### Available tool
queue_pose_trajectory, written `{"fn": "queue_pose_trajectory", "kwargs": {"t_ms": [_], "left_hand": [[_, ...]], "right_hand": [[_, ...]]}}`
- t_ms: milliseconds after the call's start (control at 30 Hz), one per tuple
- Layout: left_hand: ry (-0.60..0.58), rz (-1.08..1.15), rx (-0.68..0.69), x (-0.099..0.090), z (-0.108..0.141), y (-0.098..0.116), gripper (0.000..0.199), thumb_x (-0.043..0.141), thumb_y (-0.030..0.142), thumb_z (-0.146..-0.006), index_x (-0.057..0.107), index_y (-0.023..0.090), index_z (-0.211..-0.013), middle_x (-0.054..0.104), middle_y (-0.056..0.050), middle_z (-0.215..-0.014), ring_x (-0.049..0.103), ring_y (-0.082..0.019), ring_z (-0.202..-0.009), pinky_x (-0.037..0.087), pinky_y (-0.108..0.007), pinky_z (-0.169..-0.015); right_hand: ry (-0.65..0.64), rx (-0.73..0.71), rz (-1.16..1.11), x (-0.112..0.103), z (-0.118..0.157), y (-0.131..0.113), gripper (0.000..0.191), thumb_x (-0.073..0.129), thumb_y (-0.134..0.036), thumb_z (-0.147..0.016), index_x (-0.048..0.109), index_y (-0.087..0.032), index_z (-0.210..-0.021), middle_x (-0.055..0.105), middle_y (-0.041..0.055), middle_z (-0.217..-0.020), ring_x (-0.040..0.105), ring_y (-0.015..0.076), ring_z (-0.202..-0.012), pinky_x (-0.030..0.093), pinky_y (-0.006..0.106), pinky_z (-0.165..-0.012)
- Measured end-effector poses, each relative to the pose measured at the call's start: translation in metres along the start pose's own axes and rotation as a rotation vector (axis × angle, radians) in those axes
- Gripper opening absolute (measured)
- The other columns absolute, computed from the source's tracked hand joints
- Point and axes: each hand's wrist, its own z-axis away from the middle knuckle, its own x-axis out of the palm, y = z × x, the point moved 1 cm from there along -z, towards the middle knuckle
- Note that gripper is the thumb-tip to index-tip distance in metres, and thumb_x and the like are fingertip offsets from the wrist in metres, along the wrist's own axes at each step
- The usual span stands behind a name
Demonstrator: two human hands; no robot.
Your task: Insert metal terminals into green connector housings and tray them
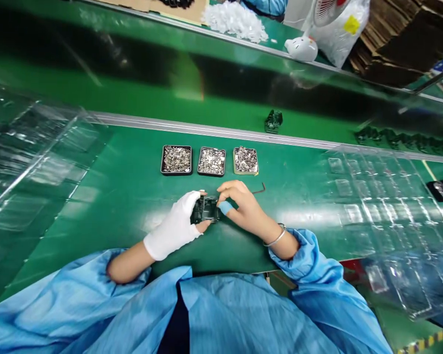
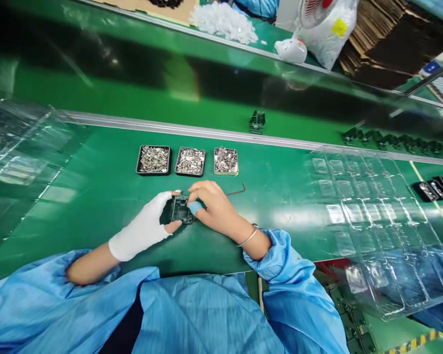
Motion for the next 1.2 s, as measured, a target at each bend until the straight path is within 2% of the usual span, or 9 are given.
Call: {"fn": "queue_pose_trajectory", "kwargs": {"t_ms": [100, 333, 700, 867, 1033, 1200], "left_hand": [[0.054, 0.058, 0.048, -0.004, 0.000, 0.008, 0.051, 0.049, 0.048, -0.084, 0.044, 0.016, -0.123, 0.056, -0.014, -0.119, 0.057, -0.027, -0.110, 0.048, -0.044, -0.096], [0.086, -0.047, 0.122, -0.007, 0.002, 0.020, 0.044, 0.053, 0.041, -0.080, 0.048, 0.016, -0.116, 0.058, -0.012, -0.112, 0.056, -0.028, -0.106, 0.049, -0.043, -0.093], [0.069, -0.102, 0.109, -0.006, 0.003, 0.021, 0.043, 0.055, 0.031, -0.073, 0.053, 0.015, -0.113, 0.061, -0.013, -0.109, 0.059, -0.030, -0.102, 0.050, -0.043, -0.091], [0.073, -0.185, 0.121, -0.006, 0.003, 0.020, 0.046, 0.057, 0.036, -0.071, 0.057, 0.015, -0.112, 0.062, -0.016, -0.111, 0.058, -0.034, -0.104, 0.049, -0.048, -0.091], [0.022, -0.001, 0.116, -0.008, 0.003, 0.019, 0.043, 0.049, 0.042, -0.081, 0.052, 0.014, -0.114, 0.060, -0.013, -0.109, 0.060, -0.027, -0.100, 0.050, -0.041, -0.089], [-0.007, 0.077, 0.045, -0.013, 0.001, 0.019, 0.046, 0.047, 0.046, -0.080, 0.051, 0.016, -0.114, 0.060, -0.011, -0.108, 0.060, -0.026, -0.097, 0.050, -0.040, -0.087]], "right_hand": [[-0.019, -0.033, 0.027, 0.004, 0.002, -0.008, 0.017, 0.052, -0.008, -0.081, 0.055, -0.021, -0.091, 0.060, 0.0079, -0.110, 0.054, 0.0201, -0.107, 0.042, 0.039, -0.095], [-0.026, -0.069, 0.063, 0.011, 0.003, -0.007, 0.013, 0.053, -0.011, -0.082, 0.055, -0.021, -0.091, 0.062, 0.0068, -0.107, 0.055, 0.0191, -0.101, 0.041, 0.037, -0.092], [-0.056, -0.042, 0.054, 0.010, 0.003, -0.007, 0.017, 0.052, -0.007, -0.080, 0.053, -0.021, -0.090, 0.061, 0.0063, -0.104, 0.054, 0.0193, -0.098, 0.041, 0.036, -0.091], [-0.068, 0.013, 0.007, 0.010, 0.002, -0.007, 0.020, 0.050, -0.006, -0.077, 0.052, -0.021, -0.090, 0.060, 0.0063, -0.105, 0.054, 0.0196, -0.100, 0.041, 0.038, -0.093], [-0.040, 0.041, -0.009, 0.015, 0.003, -0.009, 0.017, 0.049, -0.007, -0.079, 0.051, -0.021, -0.088, 0.059, 0.0071, -0.102, 0.054, 0.0195, -0.099, 0.043, 0.038, -0.093], [-0.026, 0.070, -0.039, 0.020, 0.004, -0.009, 0.023, 0.047, -0.003, -0.075, 0.050, -0.021, -0.089, 0.056, 0.0071, -0.103, 0.054, 0.0192, -0.101, 0.045, 0.036, -0.093]]}}
